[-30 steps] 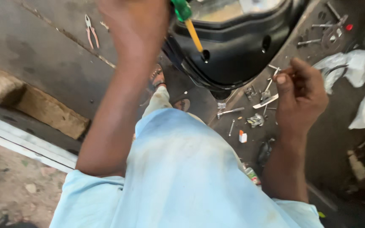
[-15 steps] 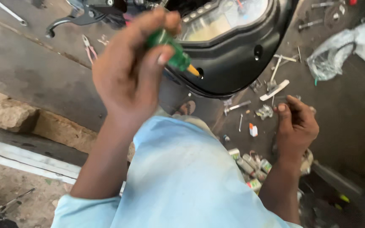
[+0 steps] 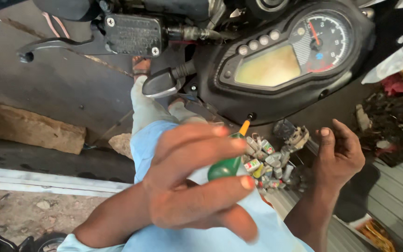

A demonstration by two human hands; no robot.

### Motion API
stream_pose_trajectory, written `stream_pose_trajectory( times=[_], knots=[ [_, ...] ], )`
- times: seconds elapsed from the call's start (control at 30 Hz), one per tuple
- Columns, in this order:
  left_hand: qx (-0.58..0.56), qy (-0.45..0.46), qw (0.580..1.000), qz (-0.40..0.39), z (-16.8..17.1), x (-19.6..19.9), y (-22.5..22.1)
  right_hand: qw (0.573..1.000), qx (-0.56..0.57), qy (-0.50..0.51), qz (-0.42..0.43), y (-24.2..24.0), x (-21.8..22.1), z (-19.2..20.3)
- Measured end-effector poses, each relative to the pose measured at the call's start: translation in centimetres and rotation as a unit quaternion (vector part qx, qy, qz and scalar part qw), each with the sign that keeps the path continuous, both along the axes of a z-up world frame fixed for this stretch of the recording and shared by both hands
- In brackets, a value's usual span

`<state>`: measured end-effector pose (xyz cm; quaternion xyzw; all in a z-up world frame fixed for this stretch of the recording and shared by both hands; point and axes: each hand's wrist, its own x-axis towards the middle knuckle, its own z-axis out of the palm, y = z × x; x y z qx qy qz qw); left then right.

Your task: The person removes and then reattaches the front plastic cowl around the motorcycle's instrument cluster using a screwdriver.

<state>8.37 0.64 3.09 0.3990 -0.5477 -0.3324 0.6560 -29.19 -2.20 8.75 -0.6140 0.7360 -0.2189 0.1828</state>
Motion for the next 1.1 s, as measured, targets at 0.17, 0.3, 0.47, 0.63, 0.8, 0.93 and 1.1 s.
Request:
stream_pose_trajectory(
  times=[0.17,0.3,0.47,0.63,0.8,0.93,1.1],
  knots=[
    [-0.006,0.001,1.0,-0.013,-0.2,1.5,-2.0,0.999,0.012,0.035,-0.003,-0.7,1.5,-0.3],
    [-0.006,0.046,0.999,0.001,-0.2,1.9,-3.4,1.0,0.014,0.021,-0.016,-0.6,1.8,0.7],
    [-0.045,0.053,0.997,0.035,0.7,1.1,-4.8,0.998,0.019,0.042,0.033,-0.9,2.3,0.1],
    [-0.02,0.075,0.996,-0.036,1.1,0.9,-5.3,0.993,0.006,0.088,0.083,-1.0,3.0,0.6],
    [-0.041,0.101,0.993,-0.04,1.2,0.7,-6.3,0.981,0.003,0.173,0.088,-1.6,3.2,1.1],
    [-0.044,0.179,0.973,-0.141,0.4,-0.1,-7.0,0.987,-0.011,0.11,0.118,-1.6,2.8,1.6],
    [0.008,0.203,0.979,-0.025,1.3,-1.9,-5.7,0.983,-0.016,0.121,0.136,-1.8,2.4,1.7]
  ],
)
